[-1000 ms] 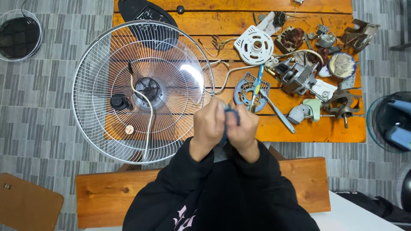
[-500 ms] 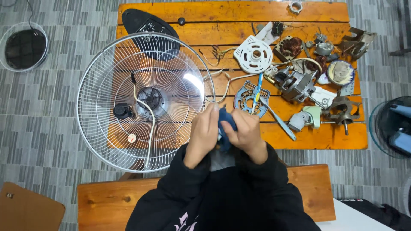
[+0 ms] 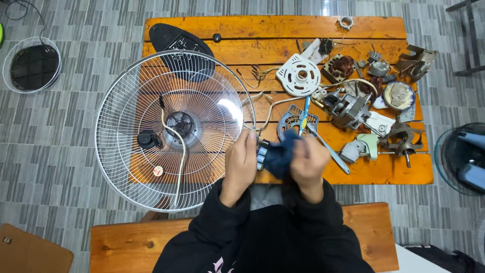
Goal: The person cleans a small electrical component with a blue cloth, wiping its surfaces thoroughly. They then use a metal tool to scrape or clean specific parts of the component while holding it in their other hand.
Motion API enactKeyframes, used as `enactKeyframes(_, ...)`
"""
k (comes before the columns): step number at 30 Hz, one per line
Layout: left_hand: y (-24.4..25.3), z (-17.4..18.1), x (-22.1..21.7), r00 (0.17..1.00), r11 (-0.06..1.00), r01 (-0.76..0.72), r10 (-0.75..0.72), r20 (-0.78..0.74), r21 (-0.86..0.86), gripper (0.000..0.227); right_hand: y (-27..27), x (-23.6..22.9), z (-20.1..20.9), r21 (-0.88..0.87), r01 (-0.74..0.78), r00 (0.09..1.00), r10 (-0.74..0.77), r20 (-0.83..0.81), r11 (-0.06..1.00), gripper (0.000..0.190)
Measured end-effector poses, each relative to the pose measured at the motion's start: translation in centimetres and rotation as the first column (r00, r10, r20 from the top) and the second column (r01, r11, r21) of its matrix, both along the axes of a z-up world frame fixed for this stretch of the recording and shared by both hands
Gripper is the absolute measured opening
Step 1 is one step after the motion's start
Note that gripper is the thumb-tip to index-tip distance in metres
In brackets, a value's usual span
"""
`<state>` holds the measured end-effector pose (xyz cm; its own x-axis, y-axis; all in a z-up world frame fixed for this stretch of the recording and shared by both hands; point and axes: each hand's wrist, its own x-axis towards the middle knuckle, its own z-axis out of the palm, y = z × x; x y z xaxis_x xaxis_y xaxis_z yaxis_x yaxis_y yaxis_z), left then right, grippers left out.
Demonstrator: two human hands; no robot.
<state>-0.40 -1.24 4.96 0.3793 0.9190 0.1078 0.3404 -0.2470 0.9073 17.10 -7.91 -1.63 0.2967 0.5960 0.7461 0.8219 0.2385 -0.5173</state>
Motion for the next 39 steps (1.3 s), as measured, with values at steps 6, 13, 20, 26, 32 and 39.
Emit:
enactKeyframes(6, -1.5, -1.2, 2.0, 0.973, 0.989, -0.125, 0.106, 0.204, 0.08, 0.027, 0.3, -4.0, -0.1, -0.022, -0.152, 0.98, 0.147, -0.134, 0.988, 0.031)
enactKeyframes(13, -1.1, -2.8, 1.8, 0.973, 0.958, -0.152, 0.102, 0.209, 0.243, 0.027, 1.6, -2.9, -1.4, 0.016, -0.344, 0.937, 0.344, -0.056, 0.939, 0.032)
enactKeyframes(20, -0.8, -1.8, 1.7, 0.972, 0.932, -0.184, 0.126, 0.198, 0.311, 0.029, 1.1, -3.6, 0.1, 0.028, -0.275, 0.957, 0.276, -0.089, 0.961, 0.036)
enactKeyframes(26, -1.4, -4.8, 2.8, 0.959, 0.911, -0.264, 0.211, 0.192, 0.317, 0.028, 0.5, -4.1, 0.9, -0.057, -0.283, 0.954, 0.275, -0.121, 0.957, 0.027)
enactKeyframes(32, -0.9, -2.6, 2.7, 0.939, 0.893, -0.311, 0.237, 0.25, 0.324, 0.029, -0.1, -5.1, 0.9, -0.033, -0.225, 0.948, 0.211, -0.238, 0.974, 0.025)
enactKeyframes(39, -2.1, -1.8, 3.3, 0.943, 0.936, -0.238, 0.158, 0.294, 0.259, 0.025, -0.4, -4.4, -0.7, -0.047, -0.32, 0.906, 0.291, -0.308, 0.946, 0.028)
